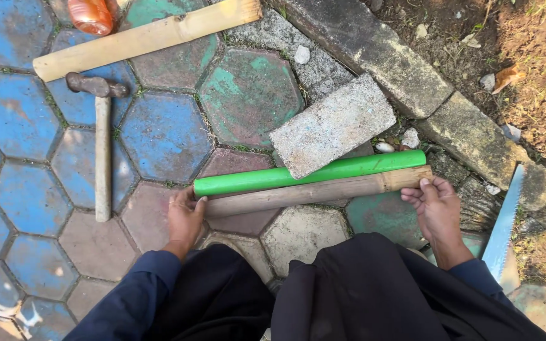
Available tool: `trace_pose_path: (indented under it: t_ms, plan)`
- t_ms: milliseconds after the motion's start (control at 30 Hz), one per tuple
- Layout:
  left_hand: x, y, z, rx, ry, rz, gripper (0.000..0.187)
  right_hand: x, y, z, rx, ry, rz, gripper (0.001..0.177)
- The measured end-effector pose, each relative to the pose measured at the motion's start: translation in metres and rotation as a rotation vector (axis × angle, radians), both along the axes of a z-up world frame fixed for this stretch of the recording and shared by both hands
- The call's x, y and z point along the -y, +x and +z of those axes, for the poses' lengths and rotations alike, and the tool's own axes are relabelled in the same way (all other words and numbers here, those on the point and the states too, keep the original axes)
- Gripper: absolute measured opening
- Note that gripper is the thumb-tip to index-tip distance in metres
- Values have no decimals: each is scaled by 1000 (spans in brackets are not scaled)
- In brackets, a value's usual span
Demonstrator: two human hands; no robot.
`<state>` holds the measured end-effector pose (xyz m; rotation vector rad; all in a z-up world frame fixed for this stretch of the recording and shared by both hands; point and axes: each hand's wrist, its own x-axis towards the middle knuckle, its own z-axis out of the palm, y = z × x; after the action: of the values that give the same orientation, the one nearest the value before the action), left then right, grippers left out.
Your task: The recorder uses a hand saw to cut through a bamboo pole supported by a brick in a garden setting.
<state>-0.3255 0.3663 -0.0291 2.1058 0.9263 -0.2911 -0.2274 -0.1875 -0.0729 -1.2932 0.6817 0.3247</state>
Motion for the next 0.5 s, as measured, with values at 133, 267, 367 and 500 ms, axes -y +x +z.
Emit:
trace_pose_path:
  t_ms: [133, 267, 367, 500]
  plan:
    - [-13, -9, -17, 34, -146, 30, 32, -9, 1, 6, -61, 14, -45, 14]
    - [-19, -12, -20, -48, -256, 110, 33, -7, -4, -4, -31, 67, -102, 11]
    - [-24, -13, -22, -72, -235, 20, 39, -7, -5, -3, -51, 92, -142, 9]
    - [-12, -2, 4, -157, 230, -340, 66, -1, -11, -16, -3, 133, -156, 8]
